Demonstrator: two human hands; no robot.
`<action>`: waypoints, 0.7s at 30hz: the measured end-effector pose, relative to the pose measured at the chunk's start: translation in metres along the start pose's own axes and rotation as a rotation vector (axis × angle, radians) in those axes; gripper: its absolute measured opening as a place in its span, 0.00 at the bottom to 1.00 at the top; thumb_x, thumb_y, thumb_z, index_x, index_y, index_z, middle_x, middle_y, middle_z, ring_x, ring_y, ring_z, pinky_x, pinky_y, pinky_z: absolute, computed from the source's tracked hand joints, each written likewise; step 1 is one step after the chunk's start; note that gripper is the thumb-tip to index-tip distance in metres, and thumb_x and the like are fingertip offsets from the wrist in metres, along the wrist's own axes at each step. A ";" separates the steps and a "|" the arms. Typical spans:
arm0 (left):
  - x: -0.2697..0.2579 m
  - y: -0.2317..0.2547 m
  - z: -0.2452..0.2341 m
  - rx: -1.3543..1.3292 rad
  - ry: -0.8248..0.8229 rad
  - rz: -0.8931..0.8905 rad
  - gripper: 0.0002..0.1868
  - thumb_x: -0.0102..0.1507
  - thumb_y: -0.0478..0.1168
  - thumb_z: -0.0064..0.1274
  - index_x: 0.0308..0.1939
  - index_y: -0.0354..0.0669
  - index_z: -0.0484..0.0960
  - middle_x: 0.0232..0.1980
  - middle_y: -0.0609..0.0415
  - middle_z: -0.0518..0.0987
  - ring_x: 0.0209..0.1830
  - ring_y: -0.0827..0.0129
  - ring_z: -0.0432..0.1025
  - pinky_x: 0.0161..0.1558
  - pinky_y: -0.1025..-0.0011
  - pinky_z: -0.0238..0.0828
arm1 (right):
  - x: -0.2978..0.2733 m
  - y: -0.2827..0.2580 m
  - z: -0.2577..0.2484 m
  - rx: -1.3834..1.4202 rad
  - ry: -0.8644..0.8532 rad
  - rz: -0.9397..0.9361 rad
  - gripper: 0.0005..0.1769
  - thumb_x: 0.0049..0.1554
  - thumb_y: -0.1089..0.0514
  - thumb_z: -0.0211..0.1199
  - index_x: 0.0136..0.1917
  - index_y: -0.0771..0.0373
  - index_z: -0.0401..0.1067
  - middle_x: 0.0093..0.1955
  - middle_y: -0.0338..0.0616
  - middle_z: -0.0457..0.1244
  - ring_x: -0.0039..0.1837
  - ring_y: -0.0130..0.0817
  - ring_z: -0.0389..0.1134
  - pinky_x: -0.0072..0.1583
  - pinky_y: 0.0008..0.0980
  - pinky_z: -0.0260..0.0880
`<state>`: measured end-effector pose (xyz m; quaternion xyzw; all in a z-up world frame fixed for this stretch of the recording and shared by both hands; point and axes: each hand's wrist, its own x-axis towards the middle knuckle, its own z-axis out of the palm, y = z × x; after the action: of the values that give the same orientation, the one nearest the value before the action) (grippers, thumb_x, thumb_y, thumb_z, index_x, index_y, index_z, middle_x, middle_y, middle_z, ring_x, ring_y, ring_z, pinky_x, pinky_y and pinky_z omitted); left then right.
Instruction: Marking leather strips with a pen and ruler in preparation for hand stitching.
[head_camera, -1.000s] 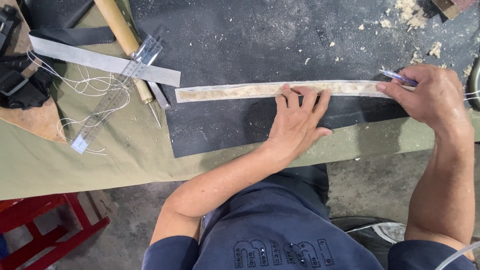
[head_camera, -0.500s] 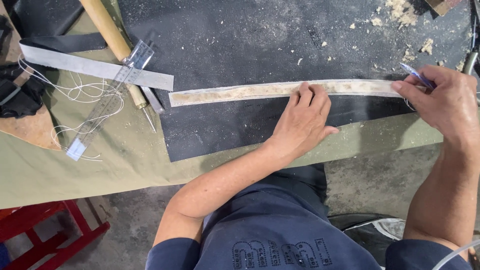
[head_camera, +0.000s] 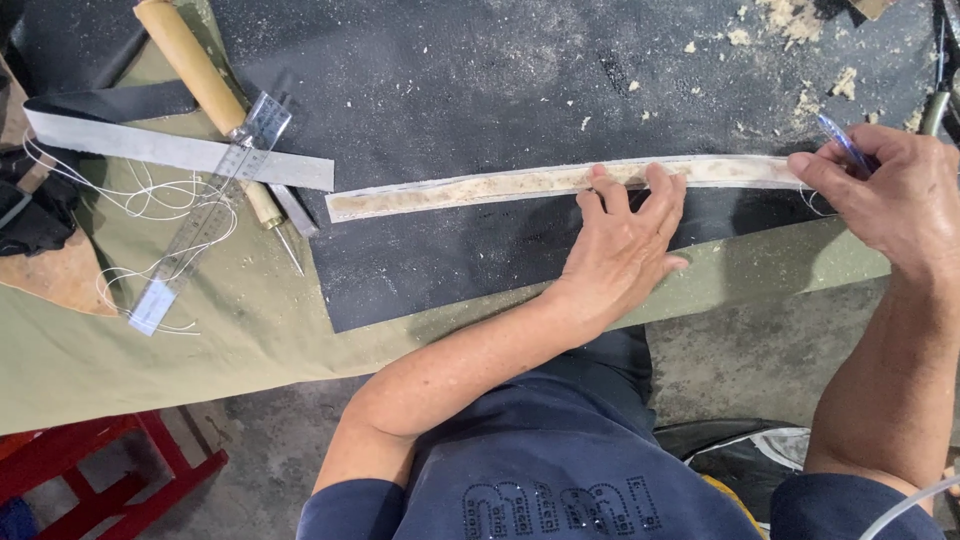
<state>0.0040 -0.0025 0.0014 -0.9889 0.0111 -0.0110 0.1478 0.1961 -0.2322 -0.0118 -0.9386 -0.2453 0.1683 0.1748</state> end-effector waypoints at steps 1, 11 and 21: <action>0.001 0.000 -0.001 0.011 0.013 -0.006 0.51 0.65 0.83 0.34 0.77 0.50 0.61 0.69 0.53 0.65 0.54 0.37 0.75 0.47 0.58 0.74 | 0.000 0.003 0.001 -0.011 0.003 0.021 0.17 0.78 0.48 0.75 0.51 0.60 0.78 0.36 0.37 0.60 0.35 0.28 0.54 0.36 0.33 0.52; 0.024 0.002 -0.012 -0.037 -0.035 -0.048 0.52 0.61 0.85 0.36 0.77 0.58 0.61 0.55 0.57 0.69 0.39 0.50 0.73 0.43 0.54 0.76 | -0.001 0.008 0.000 -0.065 -0.019 0.003 0.27 0.79 0.46 0.73 0.44 0.63 0.72 0.33 0.39 0.57 0.37 0.32 0.53 0.41 0.38 0.52; 0.022 0.003 -0.008 -0.004 -0.025 -0.006 0.53 0.62 0.86 0.34 0.77 0.55 0.60 0.57 0.54 0.69 0.44 0.41 0.77 0.43 0.55 0.75 | -0.051 0.032 0.014 -0.130 0.123 -0.053 0.19 0.68 0.47 0.78 0.61 0.63 0.79 0.57 0.53 0.58 0.59 0.49 0.62 0.59 0.49 0.64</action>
<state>0.0259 -0.0077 0.0082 -0.9893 0.0063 0.0008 0.1459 0.1614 -0.2812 -0.0258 -0.9497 -0.2693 0.0892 0.1325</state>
